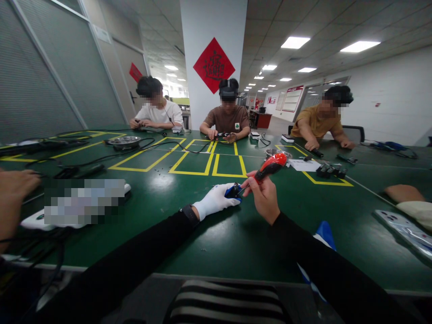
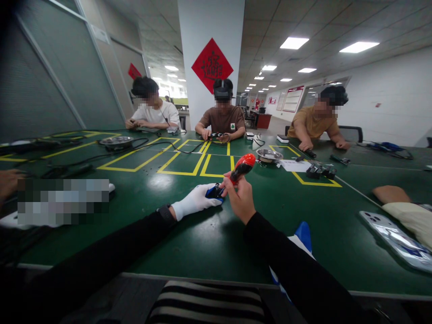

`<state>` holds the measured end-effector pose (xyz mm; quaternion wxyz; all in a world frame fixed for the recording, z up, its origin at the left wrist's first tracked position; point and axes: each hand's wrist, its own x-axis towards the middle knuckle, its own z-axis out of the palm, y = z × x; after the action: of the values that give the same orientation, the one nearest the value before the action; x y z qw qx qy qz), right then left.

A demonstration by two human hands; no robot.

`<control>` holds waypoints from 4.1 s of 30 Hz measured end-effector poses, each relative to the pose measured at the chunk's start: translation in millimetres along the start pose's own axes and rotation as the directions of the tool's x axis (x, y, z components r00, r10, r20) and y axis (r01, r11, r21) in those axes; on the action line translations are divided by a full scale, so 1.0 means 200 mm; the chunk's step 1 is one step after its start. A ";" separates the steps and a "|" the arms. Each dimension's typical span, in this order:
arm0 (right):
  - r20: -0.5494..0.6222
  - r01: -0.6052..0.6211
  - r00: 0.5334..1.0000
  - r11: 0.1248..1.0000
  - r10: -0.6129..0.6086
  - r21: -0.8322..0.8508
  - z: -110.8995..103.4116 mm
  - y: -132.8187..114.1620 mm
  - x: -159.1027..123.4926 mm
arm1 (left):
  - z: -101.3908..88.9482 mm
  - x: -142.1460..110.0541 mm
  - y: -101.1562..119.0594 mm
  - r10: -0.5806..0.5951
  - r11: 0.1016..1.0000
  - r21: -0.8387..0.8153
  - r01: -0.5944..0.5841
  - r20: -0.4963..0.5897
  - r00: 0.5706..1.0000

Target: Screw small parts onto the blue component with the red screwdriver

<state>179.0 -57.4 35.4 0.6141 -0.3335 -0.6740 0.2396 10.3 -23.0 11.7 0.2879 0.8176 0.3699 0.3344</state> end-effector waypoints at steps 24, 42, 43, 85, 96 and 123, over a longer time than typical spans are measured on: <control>0.048 -0.103 0.995 0.887 0.092 0.451 0.03 -0.03 0.05 | 0.00 -0.01 0.03 -0.138 0.985 -0.093 0.142 0.048 0.989; 0.002 -0.063 0.997 0.851 0.072 0.522 0.03 -0.04 0.04 | 0.00 -0.01 0.01 -0.121 0.992 0.046 0.121 -0.004 0.993; 0.000 -0.057 0.998 0.846 0.068 0.530 0.03 -0.05 0.03 | 0.00 -0.01 0.01 -0.122 0.991 0.055 0.122 -0.004 0.993; -0.150 0.016 0.988 0.965 0.024 0.263 0.02 -0.06 0.05 | -0.01 -0.01 0.04 -0.094 0.995 0.010 0.094 0.009 0.995; -0.125 0.022 0.992 0.933 0.024 0.359 0.04 -0.03 0.02 | -0.01 -0.02 0.04 -0.087 0.995 0.045 0.086 0.038 0.995; -0.168 0.024 0.985 0.989 -0.048 -0.144 -0.01 -0.07 0.04 | -0.02 -0.01 0.04 -0.021 0.994 0.109 0.018 0.031 0.999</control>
<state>178.1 -61.7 50.8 0.6487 -0.3831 -0.6402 0.1505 9.1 -27.9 18.9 0.2521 0.8337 0.3908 0.2978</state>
